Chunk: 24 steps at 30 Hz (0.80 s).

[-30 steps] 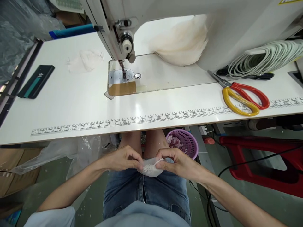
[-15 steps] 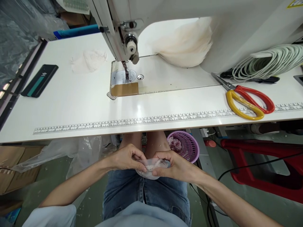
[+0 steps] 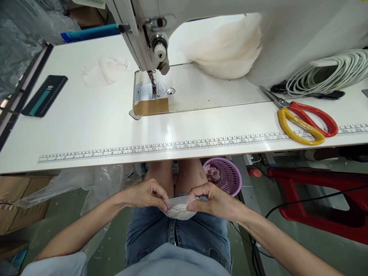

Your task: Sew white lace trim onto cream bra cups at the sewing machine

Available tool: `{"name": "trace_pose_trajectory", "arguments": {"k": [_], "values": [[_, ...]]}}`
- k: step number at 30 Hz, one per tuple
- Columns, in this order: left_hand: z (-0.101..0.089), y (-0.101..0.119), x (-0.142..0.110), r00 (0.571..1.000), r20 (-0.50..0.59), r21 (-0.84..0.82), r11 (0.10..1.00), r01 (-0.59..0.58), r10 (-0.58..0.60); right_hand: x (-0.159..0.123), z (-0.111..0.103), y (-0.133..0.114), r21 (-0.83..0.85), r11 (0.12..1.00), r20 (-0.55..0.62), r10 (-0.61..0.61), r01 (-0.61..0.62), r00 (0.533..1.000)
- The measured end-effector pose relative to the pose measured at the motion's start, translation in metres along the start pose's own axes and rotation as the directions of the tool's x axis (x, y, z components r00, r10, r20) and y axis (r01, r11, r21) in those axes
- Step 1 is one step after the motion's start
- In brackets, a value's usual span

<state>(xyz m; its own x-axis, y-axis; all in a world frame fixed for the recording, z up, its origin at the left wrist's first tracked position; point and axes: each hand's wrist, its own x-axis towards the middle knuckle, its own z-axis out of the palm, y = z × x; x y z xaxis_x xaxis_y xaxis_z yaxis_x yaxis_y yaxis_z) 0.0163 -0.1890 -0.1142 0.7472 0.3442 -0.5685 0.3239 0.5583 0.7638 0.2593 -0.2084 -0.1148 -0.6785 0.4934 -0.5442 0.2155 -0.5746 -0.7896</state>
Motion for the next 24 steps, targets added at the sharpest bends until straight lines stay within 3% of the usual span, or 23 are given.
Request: {"name": "trace_pose_trajectory", "arguments": {"k": [3, 7, 10, 17, 24], "values": [[0.005, 0.006, 0.001, 0.999, 0.009, 0.057, 0.997, -0.052, 0.051, 0.002, 0.005, -0.005, -0.048, 0.999, -0.009, -0.003, 0.002, 1.000], [0.015, 0.011, 0.008, 0.987, -0.130, 0.149, 0.986, -0.075, 0.095, 0.002, 0.011, -0.010, -0.150, 0.988, -0.041, -0.028, 0.022, 0.999], [0.018, 0.009, 0.009, 0.980, -0.188, 0.122, 0.992, -0.045, 0.068, -0.001, 0.011, -0.009, -0.235, 0.972, -0.092, -0.054, 0.031, 0.994], [0.012, 0.006, -0.001, 0.987, -0.159, 0.001, 1.000, 0.025, -0.024, -0.005, 0.011, -0.006, -0.256, 0.965, -0.071, -0.073, 0.053, 0.995], [0.015, 0.006, -0.001, 0.995, -0.099, 0.032, 0.999, -0.017, 0.021, -0.003, 0.017, -0.008, -0.329, 0.941, -0.075, -0.102, 0.072, 0.992]]}}
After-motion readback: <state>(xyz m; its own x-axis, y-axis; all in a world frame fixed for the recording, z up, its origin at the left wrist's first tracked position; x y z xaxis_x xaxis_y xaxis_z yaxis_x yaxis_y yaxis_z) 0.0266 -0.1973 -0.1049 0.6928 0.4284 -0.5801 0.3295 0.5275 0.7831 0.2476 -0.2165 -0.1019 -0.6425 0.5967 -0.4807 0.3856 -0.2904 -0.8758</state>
